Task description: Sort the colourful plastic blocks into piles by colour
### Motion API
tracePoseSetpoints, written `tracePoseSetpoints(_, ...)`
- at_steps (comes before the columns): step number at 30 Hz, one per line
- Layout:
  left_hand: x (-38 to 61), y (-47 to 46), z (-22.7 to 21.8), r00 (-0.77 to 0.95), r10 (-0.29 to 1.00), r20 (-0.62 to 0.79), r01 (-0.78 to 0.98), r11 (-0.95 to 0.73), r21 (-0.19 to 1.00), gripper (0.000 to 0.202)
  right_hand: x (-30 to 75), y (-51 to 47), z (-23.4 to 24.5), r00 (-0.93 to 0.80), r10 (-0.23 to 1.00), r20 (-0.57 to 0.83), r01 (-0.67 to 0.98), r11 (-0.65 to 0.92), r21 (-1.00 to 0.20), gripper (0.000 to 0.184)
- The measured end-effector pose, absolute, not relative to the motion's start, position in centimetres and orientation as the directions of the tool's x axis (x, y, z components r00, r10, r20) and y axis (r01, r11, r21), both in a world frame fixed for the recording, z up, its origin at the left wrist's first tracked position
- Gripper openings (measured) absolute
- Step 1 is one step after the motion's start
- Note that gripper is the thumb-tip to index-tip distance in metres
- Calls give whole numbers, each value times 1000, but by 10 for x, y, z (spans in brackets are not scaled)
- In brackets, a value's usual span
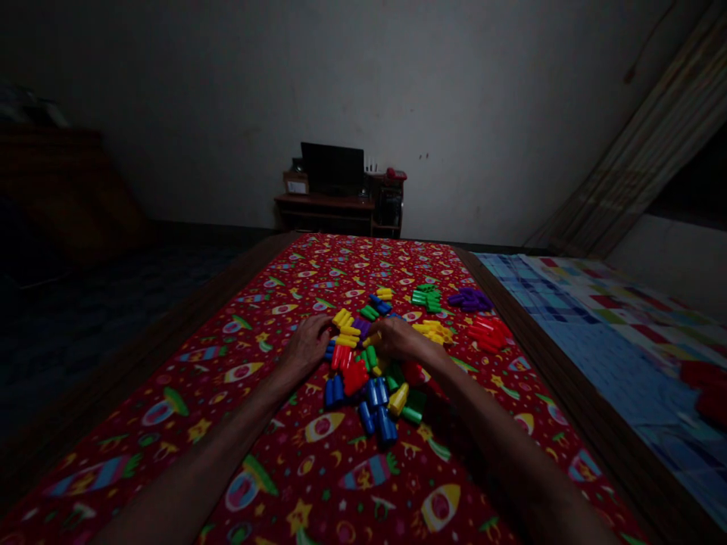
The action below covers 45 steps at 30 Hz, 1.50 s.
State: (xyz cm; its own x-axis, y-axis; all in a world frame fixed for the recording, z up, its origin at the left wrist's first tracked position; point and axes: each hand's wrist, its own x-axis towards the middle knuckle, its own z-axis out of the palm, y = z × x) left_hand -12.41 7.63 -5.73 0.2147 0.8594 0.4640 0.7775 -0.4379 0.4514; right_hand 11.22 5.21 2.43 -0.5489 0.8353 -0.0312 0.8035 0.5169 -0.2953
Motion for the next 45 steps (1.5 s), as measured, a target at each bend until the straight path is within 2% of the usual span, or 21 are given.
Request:
tracePoseSetpoints(4,-125,75,-57,208,855,475,776,-440,452,31,137,51,36,-460,879,128,808,474,-352,29)
tracePoseSetpoints(7,-126,75,-57,220,854,471,773,-447,450,31,167,57,51,-358,919,164,865,393,-312,22)
tracePoseSetpoints(11,-127,75,-56,224,861,457,776,-441,450,30,201,62,60,-260,960,101,924,277,-262,22)
tracePoseSetpoints(19,-125,73,-53,218,870,442,777,-429,461,30,206,59,62,-218,974,-62,958,201,-205,19)
tracePoseSetpoints(23,-125,73,-54,224,867,444,773,-436,461,30,207,56,66,-238,971,10,947,234,-219,19)
tracePoseSetpoints(27,-125,74,-57,204,861,466,768,-436,470,31,203,59,64,-263,938,224,908,319,-271,23)
tracePoseSetpoints(29,-125,75,-58,195,860,472,765,-435,475,31,193,67,63,-277,919,280,894,353,-274,24)
tracePoseSetpoints(31,-124,75,-58,189,860,474,765,-432,478,30,177,82,62,-329,910,252,895,386,-225,24)
tracePoseSetpoints(36,-124,74,-57,185,858,479,769,-430,473,29,127,138,56,-514,855,71,852,518,-71,31)
tracePoseSetpoints(40,-125,72,-57,194,854,484,765,-440,471,30,111,166,44,-565,825,-4,824,564,-61,30)
tracePoseSetpoints(45,-123,73,-59,184,853,489,759,-439,481,30,133,169,37,-615,788,24,783,614,-101,31)
